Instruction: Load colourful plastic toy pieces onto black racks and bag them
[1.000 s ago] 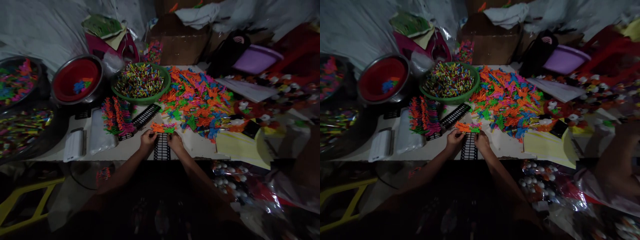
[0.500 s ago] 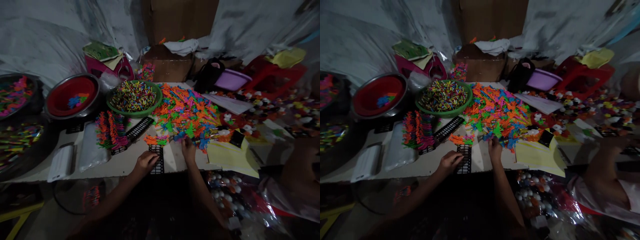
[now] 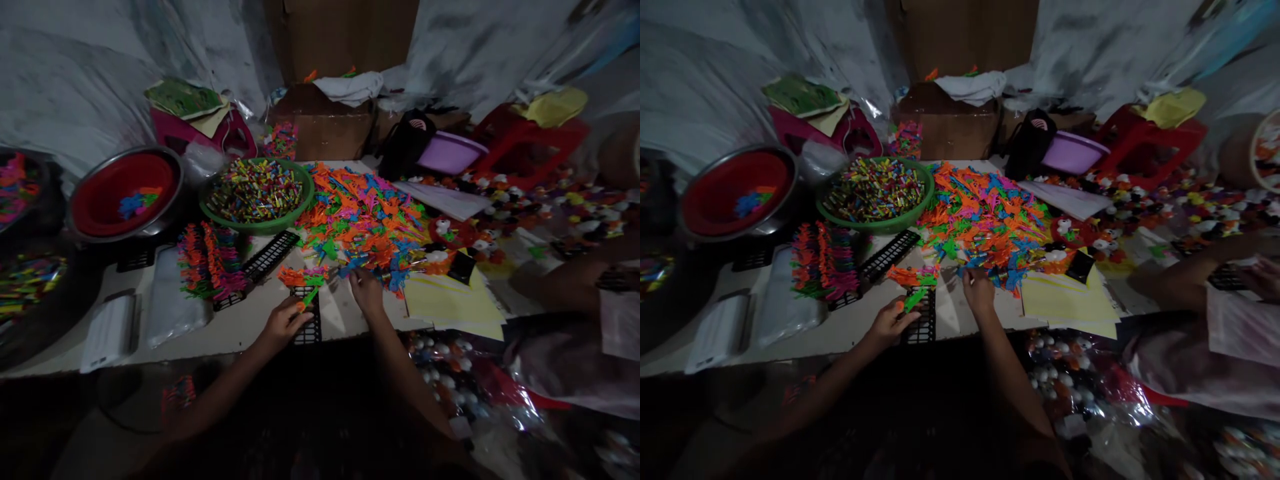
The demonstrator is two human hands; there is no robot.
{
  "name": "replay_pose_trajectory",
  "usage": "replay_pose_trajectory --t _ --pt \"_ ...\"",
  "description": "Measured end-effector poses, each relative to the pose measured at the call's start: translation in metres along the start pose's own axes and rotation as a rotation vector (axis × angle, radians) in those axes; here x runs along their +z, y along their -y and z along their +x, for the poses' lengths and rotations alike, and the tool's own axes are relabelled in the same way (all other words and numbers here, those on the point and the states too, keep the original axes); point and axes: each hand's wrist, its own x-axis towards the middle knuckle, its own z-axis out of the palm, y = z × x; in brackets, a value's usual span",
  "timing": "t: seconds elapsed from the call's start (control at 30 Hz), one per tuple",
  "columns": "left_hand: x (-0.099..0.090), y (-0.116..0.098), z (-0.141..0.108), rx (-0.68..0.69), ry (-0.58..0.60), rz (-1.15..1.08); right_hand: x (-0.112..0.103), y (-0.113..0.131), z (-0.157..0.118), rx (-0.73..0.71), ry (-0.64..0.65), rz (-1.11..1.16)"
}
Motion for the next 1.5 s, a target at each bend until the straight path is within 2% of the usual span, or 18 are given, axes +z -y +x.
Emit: replay_pose_trajectory --t 0.07,0.13,0.23,0.3,0.4,0.47,0.53,0.6,0.67,0.77,0.87,0.93,1.0,1.07,1.2,1.27,1.4,1.5 --pt "-0.007 0.002 -0.001 0.003 0.047 0.017 0.008 0.004 0.033 0.088 0.083 -0.234" --pt "-0.013 0.003 -0.003 -0.051 0.072 0.037 0.015 0.014 0.056 0.072 0.220 -0.366" --pt "-0.025 0.008 -0.010 -0.188 0.004 0.013 0.015 0.023 0.064 0.012 0.293 -0.407" --pt "-0.033 0.017 -0.016 -0.249 -0.080 -0.024 0.010 0.018 0.055 -0.048 0.288 -0.428" --pt "-0.039 0.033 -0.023 -0.270 -0.219 -0.045 0.002 0.000 0.027 -0.240 0.318 -0.461" --pt "-0.035 0.042 -0.023 -0.278 -0.299 -0.058 0.001 -0.011 0.007 -0.365 0.384 -0.444" --pt "-0.024 0.050 -0.019 -0.312 -0.342 -0.083 0.004 -0.016 -0.010 -0.383 0.393 -0.393" --pt "-0.012 0.054 -0.015 -0.358 -0.377 -0.120 0.010 -0.012 -0.022 -0.241 0.297 -0.352" --pt "-0.001 0.057 -0.011 -0.397 -0.406 -0.145 0.018 -0.003 -0.027 0.005 0.209 -0.326" --pt "0.005 0.060 -0.007 -0.411 -0.426 -0.122 0.028 0.012 -0.023 0.292 0.193 -0.287" --pt "0.005 0.063 -0.004 -0.422 -0.424 -0.073 0.028 0.017 -0.015 0.415 0.210 -0.219" --pt "0.005 0.066 -0.003 -0.424 -0.410 -0.073 0.023 0.012 -0.013 0.444 0.243 -0.165" --pt "0.006 0.067 -0.003 -0.412 -0.400 -0.094 0.015 0.004 -0.015 0.424 0.277 -0.120" --pt "0.009 0.067 -0.002 -0.393 -0.400 -0.106 0.009 -0.006 -0.023 0.410 0.262 0.026" --pt "0.013 0.065 0.000 -0.316 -0.407 -0.101 0.010 -0.020 -0.041 0.347 0.119 0.424" --pt "0.014 0.064 0.001 -0.292 -0.430 -0.063 0.018 -0.020 -0.046 0.251 0.089 0.461" --pt "0.014 0.064 0.003 -0.301 -0.474 -0.033 0.042 -0.003 -0.047 0.057 0.163 0.491" --pt "0.014 0.065 0.005 -0.304 -0.476 -0.106 0.057 0.010 -0.042 0.004 0.134 0.413"
